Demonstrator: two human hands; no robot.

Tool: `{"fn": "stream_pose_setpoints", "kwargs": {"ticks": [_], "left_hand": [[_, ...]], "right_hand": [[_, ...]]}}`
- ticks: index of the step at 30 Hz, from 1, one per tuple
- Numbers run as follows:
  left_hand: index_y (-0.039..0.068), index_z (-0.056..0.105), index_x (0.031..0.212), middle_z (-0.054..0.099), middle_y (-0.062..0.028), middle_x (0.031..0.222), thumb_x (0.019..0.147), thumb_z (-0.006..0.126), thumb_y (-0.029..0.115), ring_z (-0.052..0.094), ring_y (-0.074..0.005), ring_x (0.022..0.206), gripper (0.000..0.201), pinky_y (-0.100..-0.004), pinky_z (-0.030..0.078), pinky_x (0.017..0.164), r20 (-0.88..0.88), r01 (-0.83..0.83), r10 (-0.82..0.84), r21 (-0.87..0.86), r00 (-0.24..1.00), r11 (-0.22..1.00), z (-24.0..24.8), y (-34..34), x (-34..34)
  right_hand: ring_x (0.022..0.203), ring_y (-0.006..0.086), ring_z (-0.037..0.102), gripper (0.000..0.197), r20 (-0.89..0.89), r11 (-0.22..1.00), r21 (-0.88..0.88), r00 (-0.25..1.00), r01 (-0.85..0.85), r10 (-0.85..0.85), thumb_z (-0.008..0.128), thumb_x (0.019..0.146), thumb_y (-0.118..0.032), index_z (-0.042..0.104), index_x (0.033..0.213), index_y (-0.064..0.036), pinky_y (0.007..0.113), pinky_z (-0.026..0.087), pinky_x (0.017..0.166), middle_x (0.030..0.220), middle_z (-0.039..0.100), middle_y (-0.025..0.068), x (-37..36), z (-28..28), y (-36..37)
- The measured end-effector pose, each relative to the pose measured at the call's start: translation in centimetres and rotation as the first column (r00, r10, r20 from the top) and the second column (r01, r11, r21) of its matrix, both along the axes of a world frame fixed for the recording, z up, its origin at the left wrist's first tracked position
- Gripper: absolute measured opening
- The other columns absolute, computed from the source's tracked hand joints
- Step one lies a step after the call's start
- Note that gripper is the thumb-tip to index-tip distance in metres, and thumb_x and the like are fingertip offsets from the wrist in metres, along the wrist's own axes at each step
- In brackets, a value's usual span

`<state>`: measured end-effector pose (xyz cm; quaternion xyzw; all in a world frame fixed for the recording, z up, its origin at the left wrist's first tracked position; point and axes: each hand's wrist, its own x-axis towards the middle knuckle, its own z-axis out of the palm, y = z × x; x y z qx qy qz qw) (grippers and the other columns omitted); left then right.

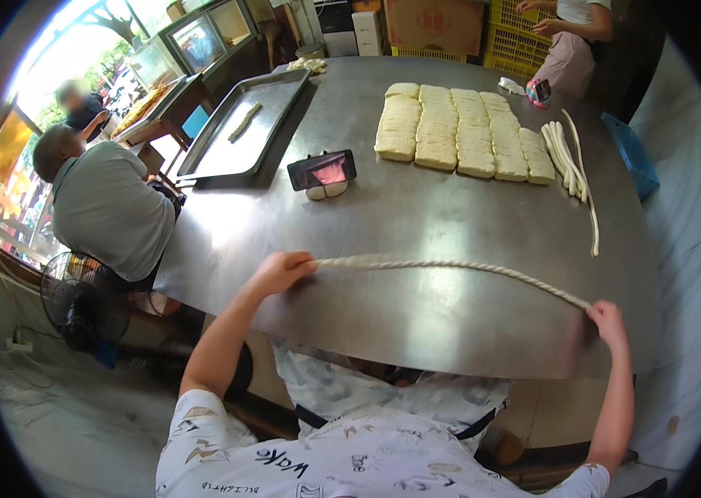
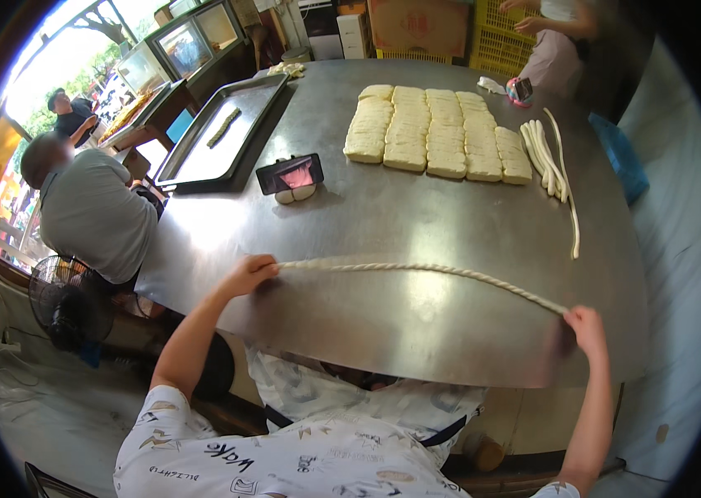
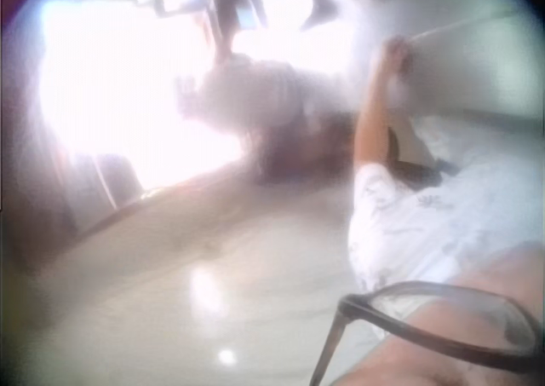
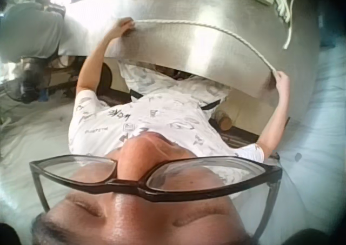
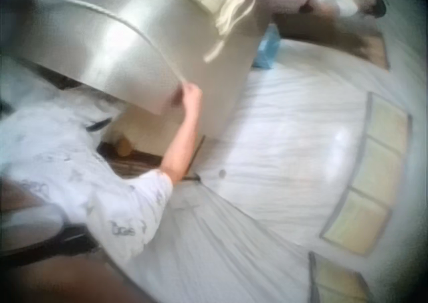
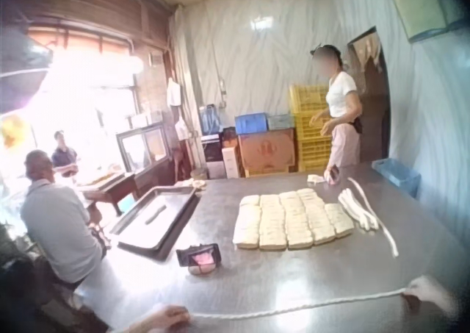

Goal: The person rolls pieces of dough into long cords, twists the cords into braided shapes by hand, and places the finished dough on a table.

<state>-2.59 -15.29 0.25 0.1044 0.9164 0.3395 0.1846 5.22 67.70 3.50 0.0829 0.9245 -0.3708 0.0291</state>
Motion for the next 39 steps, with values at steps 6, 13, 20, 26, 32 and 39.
{"fn": "stream_pose_setpoints", "kwargs": {"ticks": [6, 13, 20, 26, 32, 39], "left_hand": [[0.014, 0.081, 0.113, 0.08, -0.0077, 0.105, 0.101, 0.076, 0.03, 0.075, -0.035, 0.094, 0.02, -0.0495, 0.057, 0.082, -0.838, -0.183, -0.099, -0.23, 0.536, 0.956, 0.3, 2.6, -1.2], [0.007, 0.073, 0.135, 0.079, -0.0201, 0.121, 0.109, 0.064, 0.024, 0.072, -0.0407, 0.115, 0.032, -0.0501, 0.055, 0.1, -0.679, -0.412, 0.203, -0.16, 0.706, 0.897, 0.2, 1.5, -0.1], [0.009, 0.07, 0.142, 0.07, -0.0226, 0.142, 0.109, 0.065, 0.028, 0.064, -0.0476, 0.134, 0.038, -0.0517, 0.05, 0.116, -0.703, -0.335, -0.047, -0.395, 0.71, 0.855, -3.7, -1.3, 11.2], [0.011, 0.08, 0.106, 0.082, -0.0082, 0.104, 0.101, 0.076, 0.024, 0.077, -0.0347, 0.099, 0.014, -0.046, 0.057, 0.103, -0.85, -0.395, 0.103, -0.129, 0.516, 0.91, -2.3, -0.6, -0.3], [0.009, 0.076, 0.124, 0.082, -0.0091, 0.105, 0.104, 0.074, 0.027, 0.077, -0.0322, 0.102, 0.027, -0.0472, 0.056, 0.104, -0.699, -0.414, 0.265, -0.048, 0.664, 0.909, -2.0, 2.9, 0.8], [0.003, 0.069, 0.138, 0.073, -0.0203, 0.133, 0.103, 0.072, 0.023, 0.071, -0.0412, 0.119, 0.04, -0.0521, 0.057, 0.099, -0.789, -0.302, -0.166, -0.407, 0.591, 0.862, -2.8, 4.1, 12.6]], "right_hand": [[0.113, 0.0402, 0.07, 0.024, -0.123, 0.875, 0.461, 0.966, -0.146, 0.226, 0.059, 0.111, -0.019, 0.072, 0.113, 0.0013, 0.051, 0.054, 0.094, 0.114, 0.072, 0.0256, 2.9, 1.6, -16.1], [0.169, 0.036, 0.025, 0.066, -0.13, 0.707, 0.706, 0.989, 0.039, 0.075, 0.051, 0.115, -0.027, 0.031, 0.172, -0.0007, 0.066, 0.013, 0.135, 0.181, 0.028, 0.0201, 0.0, -4.3, -15.9], [0.144, 0.0371, 0.062, 0.034, -0.322, 0.832, 0.499, 0.84, -0.242, 0.437, 0.066, 0.107, -0.014, 0.074, 0.138, -0.0013, 0.051, 0.047, 0.12, 0.148, 0.071, 0.0179, 3.1, -4.4, -15.9], [0.081, 0.0193, 0.07, 0.017, -0.242, 0.913, -0.233, 0.929, -0.336, 0.28, 0.062, 0.102, -0.008, 0.074, 0.113, -0.002, 0.035, 0.057, 0.074, 0.086, 0.072, 0.0133, -7.1, 0.7, -19.1], [0.09, 0.0453, 0.071, 0.021, 0.103, 0.575, 0.319, 0.631, -0.753, 0.769, 0.07, 0.101, -0.027, 0.073, 0.1, -0.0059, 0.051, 0.057, 0.078, 0.1, 0.075, 0.0206, -0.8, 5.6, -24.0], [0.088, 0.0408, 0.073, 0.031, 0.098, 0.693, 0.557, 0.864, -0.458, 0.493, 0.064, 0.107, -0.035, 0.071, 0.092, -0.0078, 0.054, 0.057, 0.079, 0.094, 0.076, 0.0154, 2.4, 3.8, -16.9]]}}
